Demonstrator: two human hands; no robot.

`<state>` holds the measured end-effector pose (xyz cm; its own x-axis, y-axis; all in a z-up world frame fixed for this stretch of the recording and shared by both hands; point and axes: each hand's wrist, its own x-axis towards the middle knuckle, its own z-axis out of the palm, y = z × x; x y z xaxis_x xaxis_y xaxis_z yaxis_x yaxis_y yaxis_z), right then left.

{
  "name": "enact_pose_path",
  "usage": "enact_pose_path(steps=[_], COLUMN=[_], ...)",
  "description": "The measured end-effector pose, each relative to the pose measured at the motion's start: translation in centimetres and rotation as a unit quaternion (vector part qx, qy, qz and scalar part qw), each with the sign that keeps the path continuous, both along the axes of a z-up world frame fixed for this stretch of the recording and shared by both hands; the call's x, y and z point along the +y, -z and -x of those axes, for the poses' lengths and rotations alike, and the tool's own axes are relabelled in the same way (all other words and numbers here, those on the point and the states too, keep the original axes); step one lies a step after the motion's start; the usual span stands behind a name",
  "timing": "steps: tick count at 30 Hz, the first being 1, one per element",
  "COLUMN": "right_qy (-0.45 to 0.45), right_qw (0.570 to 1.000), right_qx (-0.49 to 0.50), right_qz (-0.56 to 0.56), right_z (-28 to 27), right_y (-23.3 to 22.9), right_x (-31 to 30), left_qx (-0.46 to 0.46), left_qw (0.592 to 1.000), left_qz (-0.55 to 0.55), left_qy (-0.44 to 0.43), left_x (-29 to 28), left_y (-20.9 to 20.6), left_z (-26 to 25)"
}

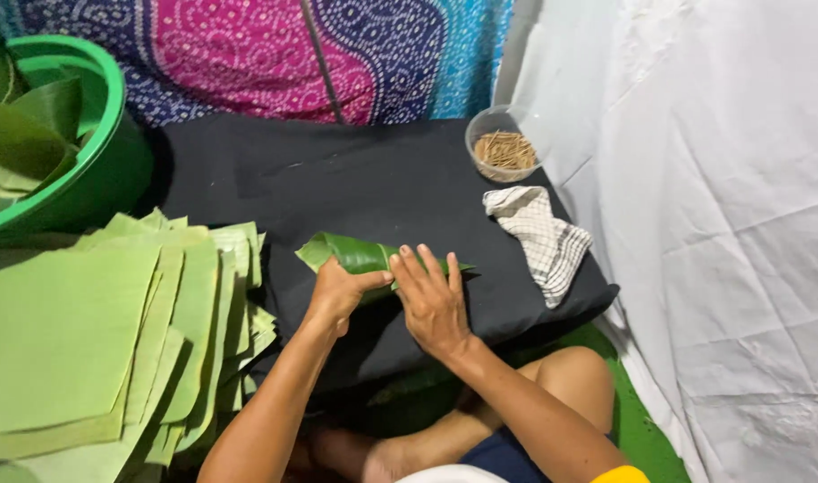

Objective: Wipe banana leaves with a cloth and fold them into cone shapes, securing the folds with small wooden picks.

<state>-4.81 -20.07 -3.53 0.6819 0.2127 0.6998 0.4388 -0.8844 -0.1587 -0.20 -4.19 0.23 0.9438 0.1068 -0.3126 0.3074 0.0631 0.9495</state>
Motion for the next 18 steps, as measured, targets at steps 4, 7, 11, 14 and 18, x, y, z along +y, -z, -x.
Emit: enact_pose_path(steps=[4, 7, 11, 14, 18], right_qy=[-0.035, -0.054, -0.018, 0.038, 0.068], right_qw=[0.998, 0.995, 0.989, 0.983, 0.978], right_qx=[0.033, 0.033, -0.021, 0.023, 0.031], right_qz=[-0.035, -0.083, -0.146, -0.179, -0.196], right_z=[-0.5, -4.2, -9.9, -12.7, -12.5], right_y=[-1.1, -0.3, 0.4, 0.7, -2.9], right_x=[-1.4, -4.6, -11.5, -15.9, -17.4], left_qx=[-0.018, -0.032, -0.056, -0.076, -0.095], left_qw=[1.000, 0.999, 0.998, 0.997, 0.995], left_qz=[-0.008, -0.038, -0.037, -0.026, -0.024], left_qy=[-0.007, -0.011, -0.016, -0.010, 0.013], left_x=[-0.1, -0.3, -1.3, -3.3, -6.3], left_y=[-1.1, -2.4, -2.0, -2.1, -2.7], left_z=[0.1, 0.2, 0.0, -1.5, -3.7])
